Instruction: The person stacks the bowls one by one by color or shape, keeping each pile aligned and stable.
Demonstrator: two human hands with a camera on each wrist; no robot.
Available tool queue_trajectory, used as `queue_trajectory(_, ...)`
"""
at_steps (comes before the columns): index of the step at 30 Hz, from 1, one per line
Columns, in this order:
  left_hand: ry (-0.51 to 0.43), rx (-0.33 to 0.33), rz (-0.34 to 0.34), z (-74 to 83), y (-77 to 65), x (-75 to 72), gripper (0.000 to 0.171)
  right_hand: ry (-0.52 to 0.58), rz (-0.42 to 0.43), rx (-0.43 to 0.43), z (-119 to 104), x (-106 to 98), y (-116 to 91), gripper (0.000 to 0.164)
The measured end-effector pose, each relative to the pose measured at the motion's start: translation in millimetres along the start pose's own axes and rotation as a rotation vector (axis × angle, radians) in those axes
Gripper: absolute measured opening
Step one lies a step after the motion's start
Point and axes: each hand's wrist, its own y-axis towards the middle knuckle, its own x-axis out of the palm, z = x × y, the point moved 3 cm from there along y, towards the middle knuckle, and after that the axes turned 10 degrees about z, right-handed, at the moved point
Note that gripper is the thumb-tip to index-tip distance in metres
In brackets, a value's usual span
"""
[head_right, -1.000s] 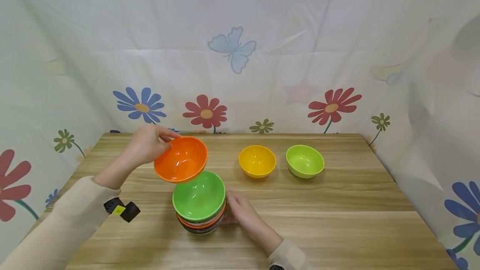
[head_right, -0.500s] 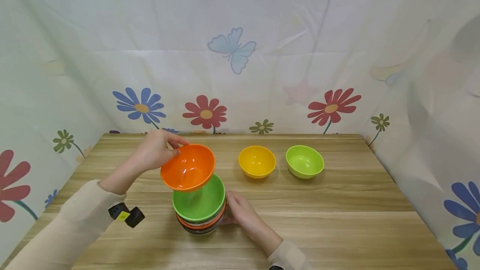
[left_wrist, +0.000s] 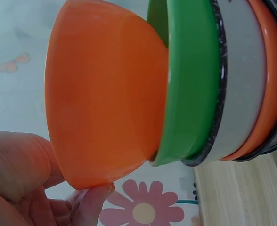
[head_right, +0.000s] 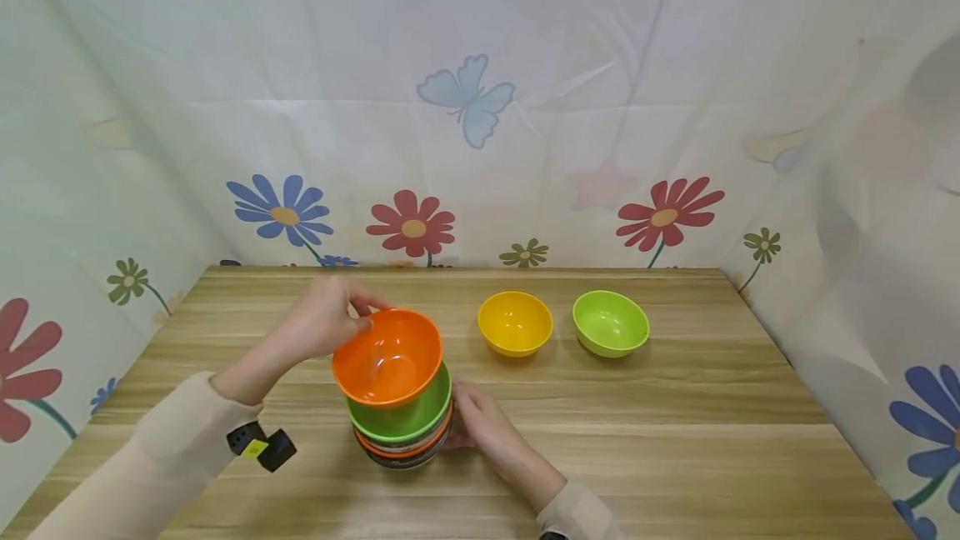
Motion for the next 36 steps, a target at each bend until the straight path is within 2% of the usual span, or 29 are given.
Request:
queue_trajectory(14,0.026,-0.004,-0.022,0.0,-6.5,11.4,0.028,-0.016,-0.006,-0.014,2.3,-2.5,1.7,0.064)
queue_trajectory(23,0.007,-0.037,-0.043,-4.4,-8.1,17.9,0.027,-0.007,0.001,-0.01,1.6,-2.5,1.4,0.07)
queue_trajectory(30,0.02,-0.023,-0.037,-4.0,-9.4,19.8,0.028,-0.017,0.001,0.001,0.7,-2.6,1.4,0.076)
queue_trajectory(36,0.014,-0.03,-0.04,-4.5,-9.5,21.7,0.027,-0.013,-0.006,0.002,-0.2,-2.1,0.7,0.075)
